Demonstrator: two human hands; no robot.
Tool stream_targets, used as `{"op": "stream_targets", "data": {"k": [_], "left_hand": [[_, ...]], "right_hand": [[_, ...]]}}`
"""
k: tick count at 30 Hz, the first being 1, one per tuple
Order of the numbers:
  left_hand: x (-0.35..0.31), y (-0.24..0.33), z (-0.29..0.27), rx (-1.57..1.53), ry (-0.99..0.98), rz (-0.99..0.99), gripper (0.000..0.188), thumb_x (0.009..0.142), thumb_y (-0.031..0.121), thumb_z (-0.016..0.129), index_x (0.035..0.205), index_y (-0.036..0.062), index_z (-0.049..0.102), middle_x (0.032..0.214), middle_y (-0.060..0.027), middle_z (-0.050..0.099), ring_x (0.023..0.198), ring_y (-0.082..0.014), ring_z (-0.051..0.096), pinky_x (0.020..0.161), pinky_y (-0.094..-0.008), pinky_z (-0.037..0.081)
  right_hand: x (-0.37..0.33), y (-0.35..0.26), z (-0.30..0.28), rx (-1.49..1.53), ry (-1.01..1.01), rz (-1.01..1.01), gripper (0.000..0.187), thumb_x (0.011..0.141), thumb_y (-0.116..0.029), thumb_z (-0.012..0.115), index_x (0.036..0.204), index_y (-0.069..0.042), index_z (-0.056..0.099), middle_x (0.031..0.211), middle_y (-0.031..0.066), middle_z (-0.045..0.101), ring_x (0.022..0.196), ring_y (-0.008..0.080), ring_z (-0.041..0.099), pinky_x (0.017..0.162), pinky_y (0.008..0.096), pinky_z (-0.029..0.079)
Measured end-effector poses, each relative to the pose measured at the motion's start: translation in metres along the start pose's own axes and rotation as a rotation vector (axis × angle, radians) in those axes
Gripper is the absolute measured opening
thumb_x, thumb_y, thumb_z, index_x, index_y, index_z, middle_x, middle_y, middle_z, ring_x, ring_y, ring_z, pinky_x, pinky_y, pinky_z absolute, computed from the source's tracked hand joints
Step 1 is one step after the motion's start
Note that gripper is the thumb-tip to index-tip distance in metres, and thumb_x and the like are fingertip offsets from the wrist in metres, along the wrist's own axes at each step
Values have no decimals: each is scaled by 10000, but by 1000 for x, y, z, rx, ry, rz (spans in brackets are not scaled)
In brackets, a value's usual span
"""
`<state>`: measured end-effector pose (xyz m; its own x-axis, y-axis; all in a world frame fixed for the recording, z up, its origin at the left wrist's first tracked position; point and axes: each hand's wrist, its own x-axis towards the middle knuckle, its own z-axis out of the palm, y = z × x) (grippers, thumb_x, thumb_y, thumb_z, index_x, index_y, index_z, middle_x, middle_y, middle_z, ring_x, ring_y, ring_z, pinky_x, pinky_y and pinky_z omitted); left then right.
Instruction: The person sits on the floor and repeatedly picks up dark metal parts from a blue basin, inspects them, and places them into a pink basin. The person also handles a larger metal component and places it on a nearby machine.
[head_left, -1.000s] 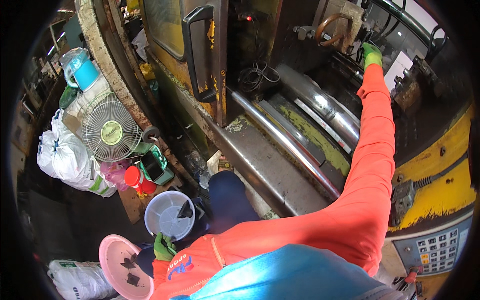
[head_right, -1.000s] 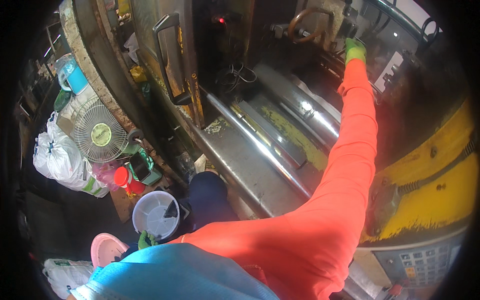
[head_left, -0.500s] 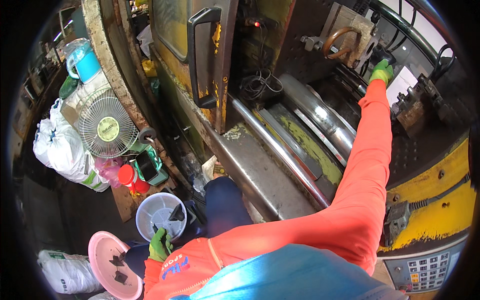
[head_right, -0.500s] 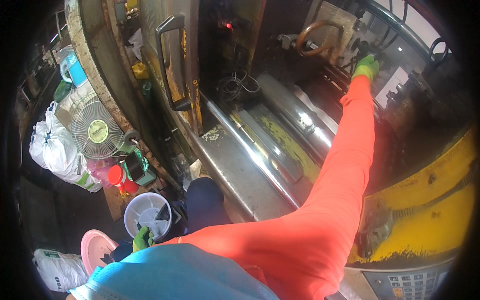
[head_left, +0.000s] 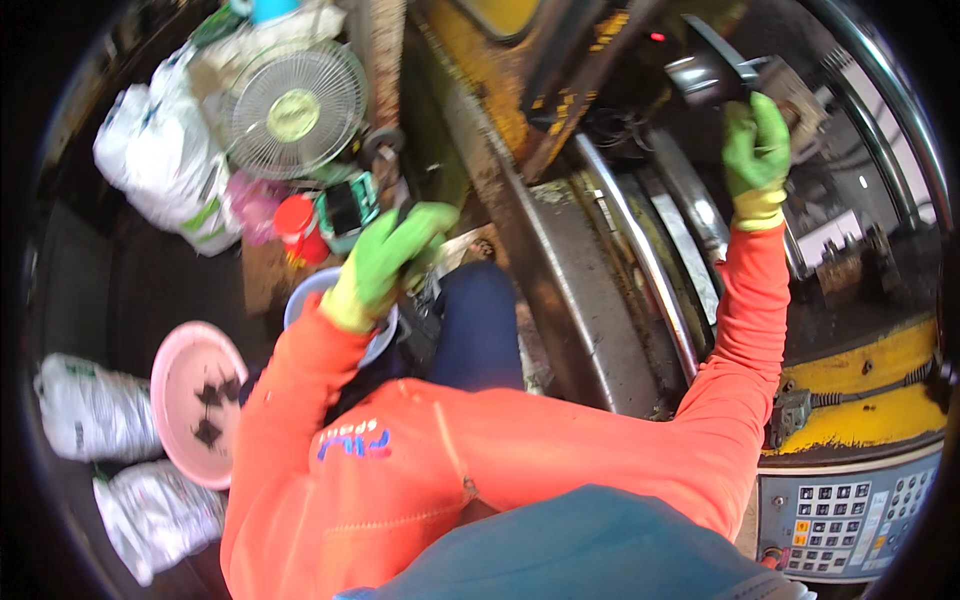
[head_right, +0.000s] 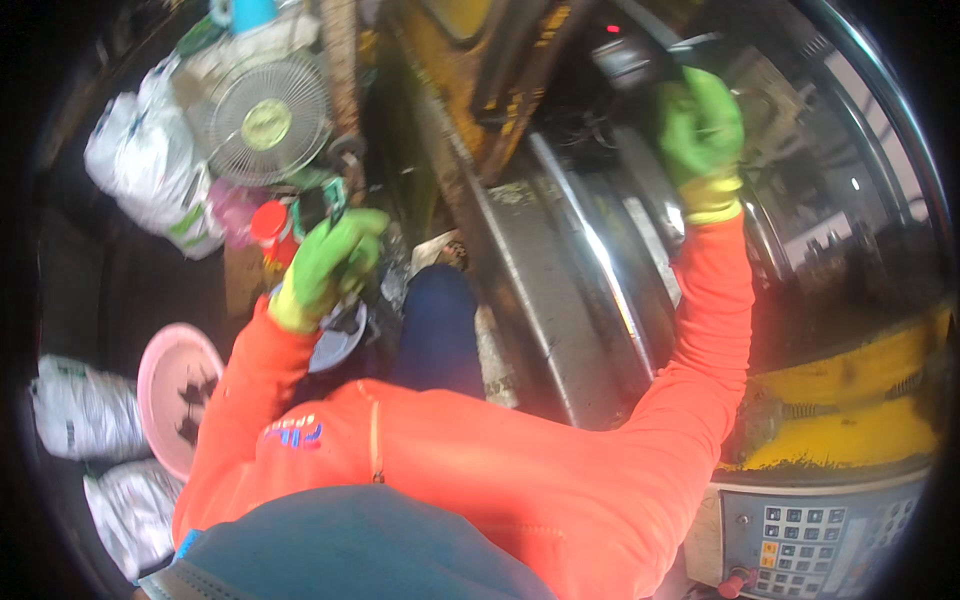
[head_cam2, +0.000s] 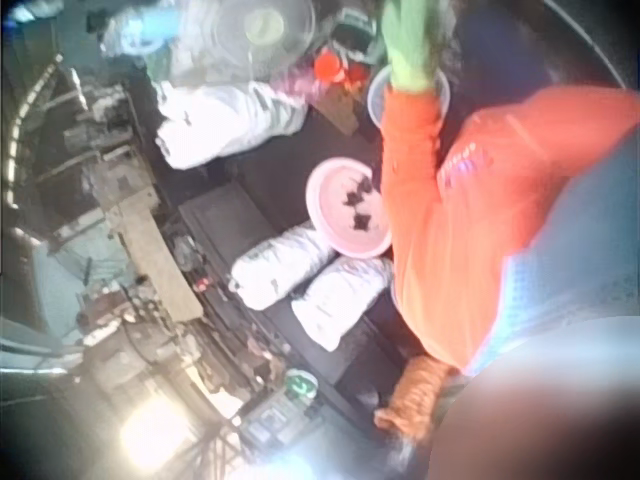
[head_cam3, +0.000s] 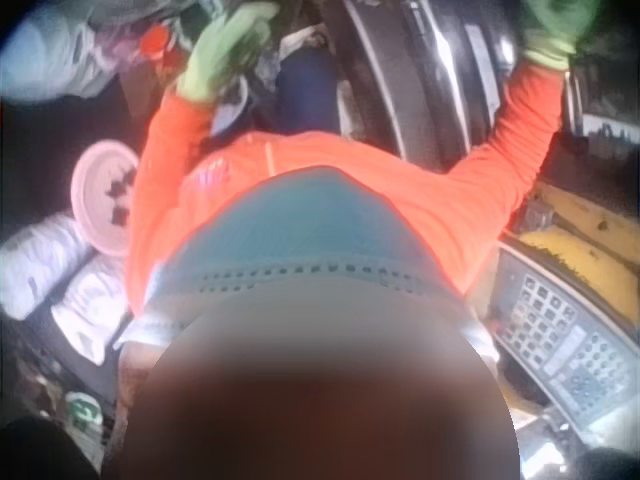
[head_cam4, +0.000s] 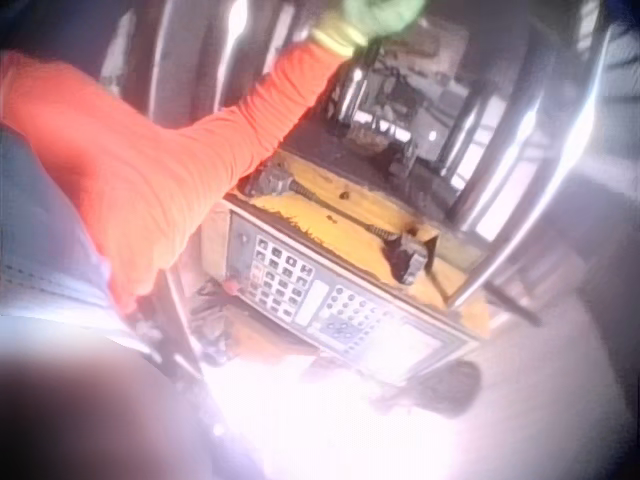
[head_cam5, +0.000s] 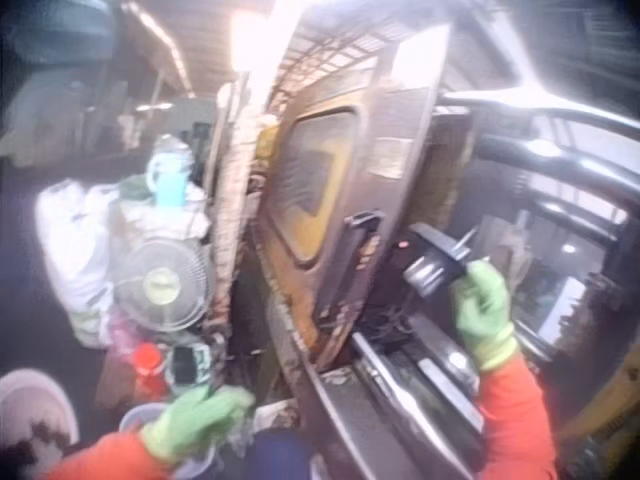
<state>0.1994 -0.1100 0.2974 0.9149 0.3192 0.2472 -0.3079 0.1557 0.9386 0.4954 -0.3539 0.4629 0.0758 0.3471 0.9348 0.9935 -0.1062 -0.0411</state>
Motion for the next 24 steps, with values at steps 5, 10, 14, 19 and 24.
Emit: {"op": "stream_targets", "data": {"k": [5,10,14,19,24], "left_hand": [[10,29,12,-190,173,52,276,939,337,552,1022,79,607,670,32,536,469,-54,410,447,-204,326],[-32,12,-41,-457,550,73,176,854,192,691,815,52,592,704,-8,551,497,-75,471,452,-231,370],[-130,-15,-123,-75,846,96,232,866,169,630,1044,23,660,747,-37,571,536,-94,494,476,-228,376],[-314,-62,-217,756,1300,82,247,851,242,629,931,17,690,628,-35,551,522,-123,500,488,-263,383],[-465,-112,-279,523,1893,-514,272,757,286,726,834,35,657,606,-19,533,479,-142,464,430,-338,350]], "right_hand": [[-5,-141,103,-359,-423,-787,249,698,-130,601,934,-52,624,836,48,584,775,209,576,706,358,468],[-23,-186,170,-70,-393,-933,300,710,-176,647,988,-66,631,925,75,590,897,234,588,813,384,474],[-10,-136,184,70,51,-253,301,721,-151,756,981,-50,642,936,97,644,905,261,620,801,414,491],[13,-31,203,358,71,626,267,862,-182,636,1064,-19,568,954,134,602,839,217,582,729,368,489],[-11,38,245,1245,-236,977,657,905,-528,542,1320,-26,460,1047,120,607,910,238,580,834,380,476]]}}
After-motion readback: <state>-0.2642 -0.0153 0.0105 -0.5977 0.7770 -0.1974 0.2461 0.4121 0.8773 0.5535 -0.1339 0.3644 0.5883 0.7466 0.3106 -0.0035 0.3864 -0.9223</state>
